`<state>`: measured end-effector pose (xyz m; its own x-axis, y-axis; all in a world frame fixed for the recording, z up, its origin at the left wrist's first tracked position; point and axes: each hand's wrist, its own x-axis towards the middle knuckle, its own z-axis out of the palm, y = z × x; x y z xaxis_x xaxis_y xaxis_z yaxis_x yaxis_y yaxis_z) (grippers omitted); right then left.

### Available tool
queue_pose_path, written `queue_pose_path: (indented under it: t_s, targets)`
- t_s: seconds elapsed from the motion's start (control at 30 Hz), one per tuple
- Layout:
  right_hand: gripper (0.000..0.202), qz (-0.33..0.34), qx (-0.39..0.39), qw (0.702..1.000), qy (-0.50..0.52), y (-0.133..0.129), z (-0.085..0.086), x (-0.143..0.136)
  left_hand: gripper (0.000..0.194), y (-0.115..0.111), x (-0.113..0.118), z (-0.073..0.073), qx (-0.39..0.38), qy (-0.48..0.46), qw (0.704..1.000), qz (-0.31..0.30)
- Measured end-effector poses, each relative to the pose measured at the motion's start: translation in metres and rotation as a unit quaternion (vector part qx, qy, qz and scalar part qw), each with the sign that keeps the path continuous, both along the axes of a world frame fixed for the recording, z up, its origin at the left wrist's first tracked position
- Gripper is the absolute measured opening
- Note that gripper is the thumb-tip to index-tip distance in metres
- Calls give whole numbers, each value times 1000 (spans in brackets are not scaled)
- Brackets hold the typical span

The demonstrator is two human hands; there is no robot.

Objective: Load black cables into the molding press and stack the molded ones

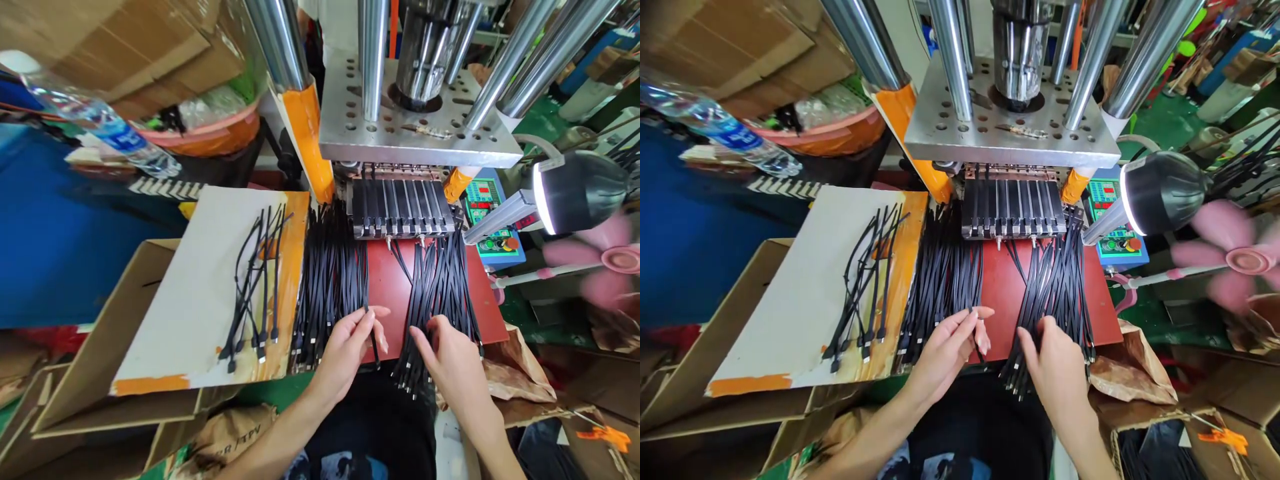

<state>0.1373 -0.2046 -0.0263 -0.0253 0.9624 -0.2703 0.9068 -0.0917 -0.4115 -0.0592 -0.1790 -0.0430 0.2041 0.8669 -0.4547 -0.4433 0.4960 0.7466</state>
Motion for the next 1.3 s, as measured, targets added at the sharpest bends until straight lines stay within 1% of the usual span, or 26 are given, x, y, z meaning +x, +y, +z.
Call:
queue_pose_path:
  t_s: [0.03,0.07,0.1,0.17,0.3,0.43,0.5,0.6,0.7,0.77,0.87,1.0,1.13,1.2,1.3]
  targets:
    - [31,-30,30,998,-52,-4,-9,2,44,1,0,1,25,40,998,-31]
    - [30,-37,47,994,-87,-6,-17,3,45,2,-1,2,48,76,994,-67]
    - [28,-28,53,993,-98,-7,-24,3,47,1,-2,3,66,104,987,-103]
    - [27,-14,70,995,-75,-5,-33,7,51,1,-3,4,86,138,975,-154]
    - [28,-40,112,993,13,0,-34,15,54,3,2,2,96,174,961,-191]
    - [27,-47,107,993,-2,1,-35,13,52,7,5,-2,113,178,955,-209]
    - [28,-50,99,994,12,3,-34,12,52,9,5,-2,114,179,953,-214]
    - [33,-89,98,987,90,6,-29,15,50,10,5,0,110,190,950,-222]
    - [34,-142,68,966,206,8,-23,20,49,12,6,2,106,188,946,-240]
    - [37,-161,51,953,252,9,-22,22,50,13,6,2,111,188,945,-244]
    - [42,-178,64,953,237,12,-23,25,52,15,5,2,119,187,945,-241]
    - [47,-176,93,954,226,15,-24,25,51,16,3,1,124,179,946,-241]
    - [47,-181,64,949,251,15,-23,24,49,16,2,3,123,179,946,-242]
    - [47,-191,33,935,297,15,-23,25,49,16,2,3,123,180,945,-243]
    - [48,-190,-23,896,401,17,-24,30,47,17,2,3,127,178,945,-245]
